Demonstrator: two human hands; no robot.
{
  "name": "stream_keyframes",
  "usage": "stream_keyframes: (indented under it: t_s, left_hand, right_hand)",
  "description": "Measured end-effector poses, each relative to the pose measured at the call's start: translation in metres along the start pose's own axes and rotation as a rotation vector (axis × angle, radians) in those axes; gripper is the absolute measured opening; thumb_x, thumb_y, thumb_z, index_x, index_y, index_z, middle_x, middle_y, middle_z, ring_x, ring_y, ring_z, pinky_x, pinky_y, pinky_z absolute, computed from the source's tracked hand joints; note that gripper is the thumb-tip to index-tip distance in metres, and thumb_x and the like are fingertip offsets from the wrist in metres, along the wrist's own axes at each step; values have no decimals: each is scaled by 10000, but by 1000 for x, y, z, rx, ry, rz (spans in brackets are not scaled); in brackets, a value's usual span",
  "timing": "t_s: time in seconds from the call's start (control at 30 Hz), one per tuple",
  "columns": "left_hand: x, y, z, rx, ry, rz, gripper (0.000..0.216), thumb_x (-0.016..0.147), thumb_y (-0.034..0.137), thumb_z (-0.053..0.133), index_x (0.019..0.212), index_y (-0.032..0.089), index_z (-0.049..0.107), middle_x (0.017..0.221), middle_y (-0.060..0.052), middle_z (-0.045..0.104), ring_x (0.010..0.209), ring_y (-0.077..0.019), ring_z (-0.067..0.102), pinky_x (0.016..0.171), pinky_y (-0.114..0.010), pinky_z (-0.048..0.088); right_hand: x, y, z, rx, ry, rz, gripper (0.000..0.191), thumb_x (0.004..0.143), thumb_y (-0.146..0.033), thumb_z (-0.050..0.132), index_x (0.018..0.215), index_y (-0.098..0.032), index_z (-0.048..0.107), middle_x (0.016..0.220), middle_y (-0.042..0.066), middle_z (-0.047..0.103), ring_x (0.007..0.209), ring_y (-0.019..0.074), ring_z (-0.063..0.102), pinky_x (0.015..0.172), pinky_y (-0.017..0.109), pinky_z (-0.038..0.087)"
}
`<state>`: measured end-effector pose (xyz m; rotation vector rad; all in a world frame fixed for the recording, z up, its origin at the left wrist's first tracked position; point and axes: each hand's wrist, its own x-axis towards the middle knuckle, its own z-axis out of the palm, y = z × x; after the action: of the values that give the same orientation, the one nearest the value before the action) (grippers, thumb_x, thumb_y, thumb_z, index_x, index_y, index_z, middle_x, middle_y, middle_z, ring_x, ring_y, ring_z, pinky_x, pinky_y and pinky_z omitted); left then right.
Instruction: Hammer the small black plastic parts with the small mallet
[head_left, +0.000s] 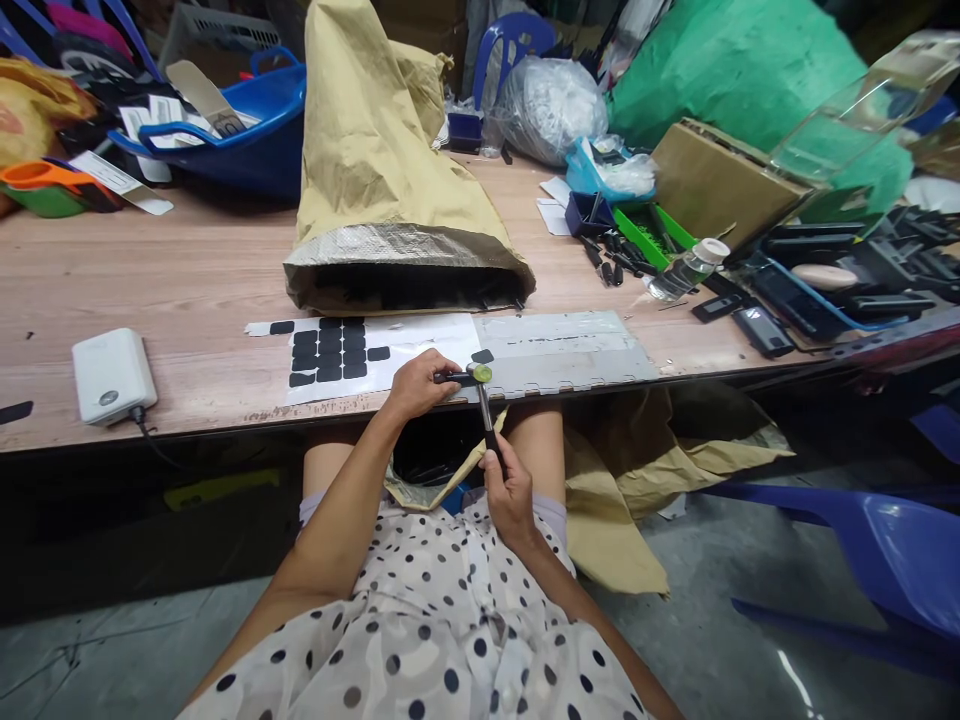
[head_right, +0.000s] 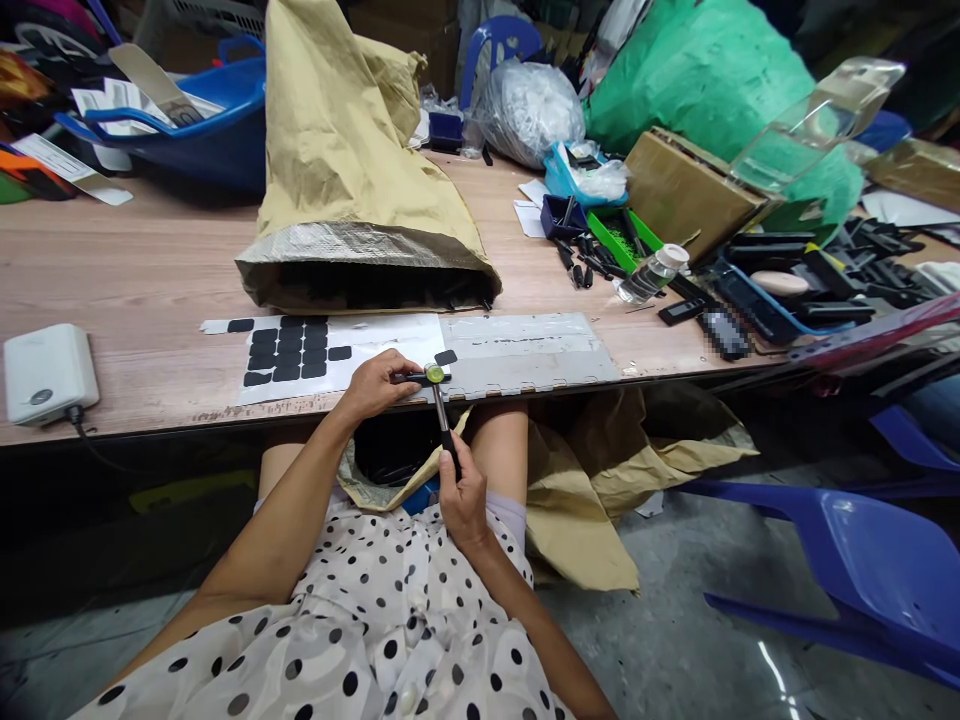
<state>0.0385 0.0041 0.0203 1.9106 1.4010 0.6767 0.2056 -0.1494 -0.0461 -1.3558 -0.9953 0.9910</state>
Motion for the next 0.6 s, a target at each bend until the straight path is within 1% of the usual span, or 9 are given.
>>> stream_keyframes:
  t_s: [0.07,0.17,0.4,0.6]
  left_hand:
    - [-1,1,0,-2,-3,-4,244,726,241,695,955,247,778,885,3,639,779,-168,618,732,-290,476]
    - [-1,1,-1,3,1,11,243,729,259,685,956,255,771,899,3,647,779,-172,615,735,-293,484]
    - [-1,-2,-2,11,-1,28,268,728,250,672,981,264,761,915,6,655,799,-176,623,729,-293,484]
    - [-1,-2,-1,-11,-8,36,260,732,269,677,977,258,763,903,3,655,805,-183,624,742,-300,491]
  right_hand:
    - [0,4,-3,36,-14,39,418,892,-366,639,1289,-239,673,975,54,728,931,230,678,694,331,591]
    - [0,8,-6,74,-46,82,478,885,-379,638,1345,-247,636,924,45,711,877,223,671,639,314,576]
    - [-2,9,-3,59,-46,61,449,873,-381,647,1299,-241,665,888,38,698,818,210,652,611,300,554]
    - [-2,5,-6,48,-61,113,481,876,-422,642,1326,-252,649,896,41,695,837,215,654,614,302,555]
